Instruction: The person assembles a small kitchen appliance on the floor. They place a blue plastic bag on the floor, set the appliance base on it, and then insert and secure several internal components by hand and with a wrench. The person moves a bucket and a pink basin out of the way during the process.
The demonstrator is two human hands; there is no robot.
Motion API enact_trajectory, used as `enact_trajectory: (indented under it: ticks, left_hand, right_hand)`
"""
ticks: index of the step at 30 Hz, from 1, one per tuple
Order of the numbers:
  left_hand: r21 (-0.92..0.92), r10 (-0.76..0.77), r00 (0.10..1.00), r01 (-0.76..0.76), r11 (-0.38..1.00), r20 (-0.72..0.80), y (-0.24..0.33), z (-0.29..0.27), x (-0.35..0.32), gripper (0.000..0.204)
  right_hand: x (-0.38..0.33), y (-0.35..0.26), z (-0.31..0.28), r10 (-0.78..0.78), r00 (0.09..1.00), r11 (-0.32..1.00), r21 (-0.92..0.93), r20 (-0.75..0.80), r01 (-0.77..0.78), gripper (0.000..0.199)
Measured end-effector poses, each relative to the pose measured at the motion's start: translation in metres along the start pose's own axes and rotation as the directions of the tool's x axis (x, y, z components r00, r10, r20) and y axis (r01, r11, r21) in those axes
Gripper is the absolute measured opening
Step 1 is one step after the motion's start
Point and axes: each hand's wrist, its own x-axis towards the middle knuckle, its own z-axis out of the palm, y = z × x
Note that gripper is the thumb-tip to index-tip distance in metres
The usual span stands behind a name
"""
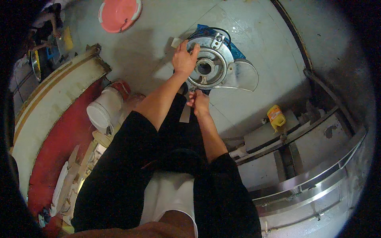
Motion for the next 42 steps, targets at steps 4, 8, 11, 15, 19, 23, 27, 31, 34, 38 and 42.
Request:
enact_trajectory:
  ticks: [4,8,11,15,19,23,27,31,34,38,42]
  left_hand:
    - [0.005,-0.013,1.000,0.013,1.000,0.005,0.000,0.001,-0.001,0.059]
    - [0.000,-0.025,1.000,0.025,1.000,0.016,0.000,0.002,0.000,0.060]
    - [-0.017,-0.003,1.000,0.002,1.000,-0.027,0.000,0.004,0.000,0.057]
    - [-0.022,0.009,1.000,-0.010,1.000,-0.030,-0.002,0.004,0.001,0.056]
    - [-0.009,-0.014,1.000,0.014,1.000,0.004,-0.001,0.003,0.000,0.057]
    - [-0.012,-0.028,1.000,0.029,1.000,0.013,0.000,0.003,0.000,0.058]
    - [-0.011,-0.030,0.999,0.030,0.999,0.014,-0.001,0.004,0.000,0.059]
    - [0.001,-0.007,1.000,0.007,1.000,0.012,-0.002,0.003,0.000,0.058]
    - [0.003,-0.017,1.000,0.017,1.000,0.003,-0.002,0.003,0.000,0.058]
    - [-0.043,0.016,0.999,-0.018,0.999,-0.037,-0.001,0.002,0.000,0.059]
    - [-0.030,-0.020,1.000,0.020,0.999,-0.009,0.001,0.000,0.000,0.058]
  right_hand:
    - [-0.027,0.001,-0.013,-0.155,0.988,0.960,-0.236,-0.011,0.148,0.042]
    - [-0.028,0.003,-0.006,-0.678,0.717,0.147,-0.926,0.162,0.348,0.046]
    - [-0.004,0.006,0.004,-0.546,0.821,0.230,-0.911,0.171,0.342,0.035]
    - [0.010,0.009,0.001,-0.274,0.953,0.693,-0.661,0.127,0.287,0.037]
    - [-0.008,0.003,-0.011,0.072,0.993,0.973,-0.228,0.097,-0.048,0.041]
    - [-0.022,-0.004,-0.010,-0.674,0.735,0.382,-0.818,0.071,0.430,0.041]
    - [-0.011,-0.001,-0.003,-0.789,0.529,-0.109,-0.919,0.312,0.379,0.036]
    - [0.011,0.012,0.003,-0.806,0.494,-0.114,-0.904,0.327,0.412,0.034]
    - [0.013,0.017,0.010,-0.841,0.467,-0.064,-0.907,0.274,0.416,0.037]
    - [-0.016,-0.025,0.008,-0.647,0.712,0.062,-0.912,0.272,0.405,0.040]
    - [-0.037,-0.129,-0.018,-0.640,0.685,0.012,-0.886,0.349,0.463,0.041]
